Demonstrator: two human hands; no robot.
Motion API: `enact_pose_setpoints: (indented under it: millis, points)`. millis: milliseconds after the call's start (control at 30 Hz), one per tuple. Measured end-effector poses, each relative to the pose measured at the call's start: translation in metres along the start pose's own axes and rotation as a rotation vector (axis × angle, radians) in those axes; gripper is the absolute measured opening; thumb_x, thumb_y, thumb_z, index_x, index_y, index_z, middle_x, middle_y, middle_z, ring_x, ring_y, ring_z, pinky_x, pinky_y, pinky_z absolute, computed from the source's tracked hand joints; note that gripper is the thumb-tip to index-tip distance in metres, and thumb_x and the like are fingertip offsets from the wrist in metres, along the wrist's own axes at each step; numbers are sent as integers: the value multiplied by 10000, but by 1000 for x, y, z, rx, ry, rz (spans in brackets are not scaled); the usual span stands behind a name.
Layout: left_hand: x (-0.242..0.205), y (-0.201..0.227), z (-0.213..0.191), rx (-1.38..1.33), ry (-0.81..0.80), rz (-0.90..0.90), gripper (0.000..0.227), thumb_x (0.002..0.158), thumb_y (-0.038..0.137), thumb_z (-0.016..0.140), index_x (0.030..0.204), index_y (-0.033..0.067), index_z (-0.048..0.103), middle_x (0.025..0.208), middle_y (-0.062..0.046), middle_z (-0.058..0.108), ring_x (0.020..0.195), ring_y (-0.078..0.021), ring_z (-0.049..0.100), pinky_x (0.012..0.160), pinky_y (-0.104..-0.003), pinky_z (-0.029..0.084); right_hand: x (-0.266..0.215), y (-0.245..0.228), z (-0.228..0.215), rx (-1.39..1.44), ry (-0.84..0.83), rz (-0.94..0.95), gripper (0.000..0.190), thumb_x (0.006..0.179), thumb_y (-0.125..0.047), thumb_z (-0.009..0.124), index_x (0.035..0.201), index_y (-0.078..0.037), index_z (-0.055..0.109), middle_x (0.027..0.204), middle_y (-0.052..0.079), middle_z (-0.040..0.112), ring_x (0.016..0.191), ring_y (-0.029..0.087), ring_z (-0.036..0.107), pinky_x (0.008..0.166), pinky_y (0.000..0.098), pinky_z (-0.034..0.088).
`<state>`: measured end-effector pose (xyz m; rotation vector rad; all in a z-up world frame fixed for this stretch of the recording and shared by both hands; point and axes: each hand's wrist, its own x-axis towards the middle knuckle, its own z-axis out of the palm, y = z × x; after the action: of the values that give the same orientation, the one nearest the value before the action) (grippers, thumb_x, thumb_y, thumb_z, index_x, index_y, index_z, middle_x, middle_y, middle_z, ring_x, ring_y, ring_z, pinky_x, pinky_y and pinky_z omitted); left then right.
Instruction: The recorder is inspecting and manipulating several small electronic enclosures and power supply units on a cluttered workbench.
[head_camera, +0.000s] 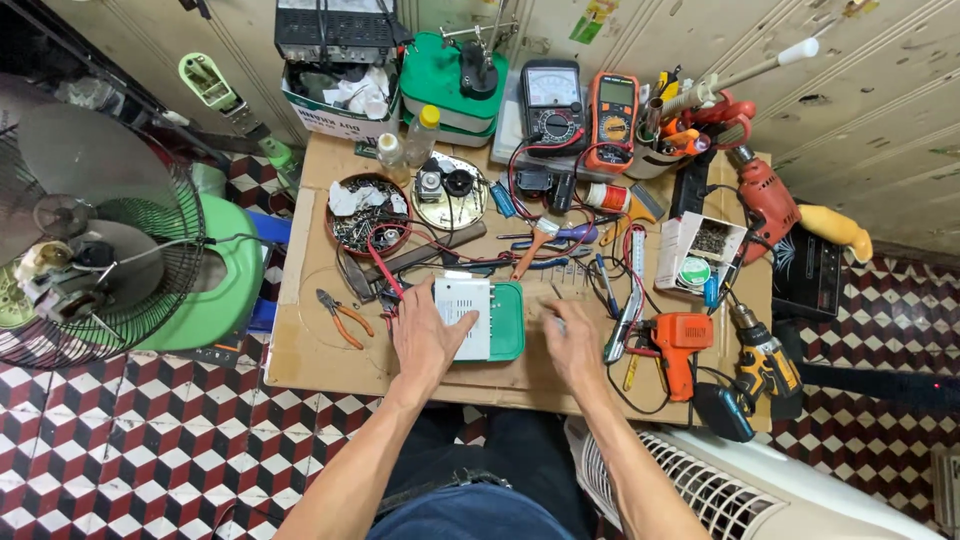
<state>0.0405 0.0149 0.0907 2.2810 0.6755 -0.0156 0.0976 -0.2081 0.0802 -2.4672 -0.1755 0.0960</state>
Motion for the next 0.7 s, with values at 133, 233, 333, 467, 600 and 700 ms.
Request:
enact_pose_setpoints:
  millis: [133,233,333,467,600,700]
  points:
    - [1,-7,-4,-99,-70,-21,934,715,354,880,1478,66,425,1312,-189,522,1220,-380,540,977,-453,471,9,-15,32,139,-173,-59,219,926,-163,651,1114,-61,695,1098,137,683,984,328,662,868,411,519]
    - [1,-20,2,-172,-5,3,965,679,338,913,1442,7,422,1300,-222,521,1185,-404,552,941,-460,486,19,-11,50,86,-155,-207,204,901,-137,686,1085,-50,698,1067,143,668,1041,351,629,890,438,495]
    - [2,-30,9,-197,-61,-68,913,706,369,899,1428,29,453,1287,-185,556,1178,-369,589,963,-442,497,22,-9,54,18,-170,-210,219,898,-146,702,1093,-46,686,1041,143,639,1025,356,620,875,441,495]
    - [3,-29,8,-201,-86,-88,903,696,386,899,1422,49,479,1278,-171,583,1179,-350,604,967,-428,499,21,-12,47,-34,-172,-287,209,868,-122,715,1064,-54,688,1027,124,630,1004,338,623,841,441,503]
    - [5,-35,15,-213,-58,-64,933,690,374,922,1427,37,460,1316,-190,558,1204,-368,574,977,-432,484,29,-17,44,-87,-174,-466,161,876,-106,705,1022,-44,681,999,123,622,983,337,623,824,445,515]
    - [4,-29,12,-227,-74,-90,934,683,356,917,1446,67,463,1311,-183,555,1208,-355,572,982,-423,487,30,-13,49,-101,-156,-532,151,901,-90,669,1033,-18,661,991,132,626,957,341,627,804,445,520]
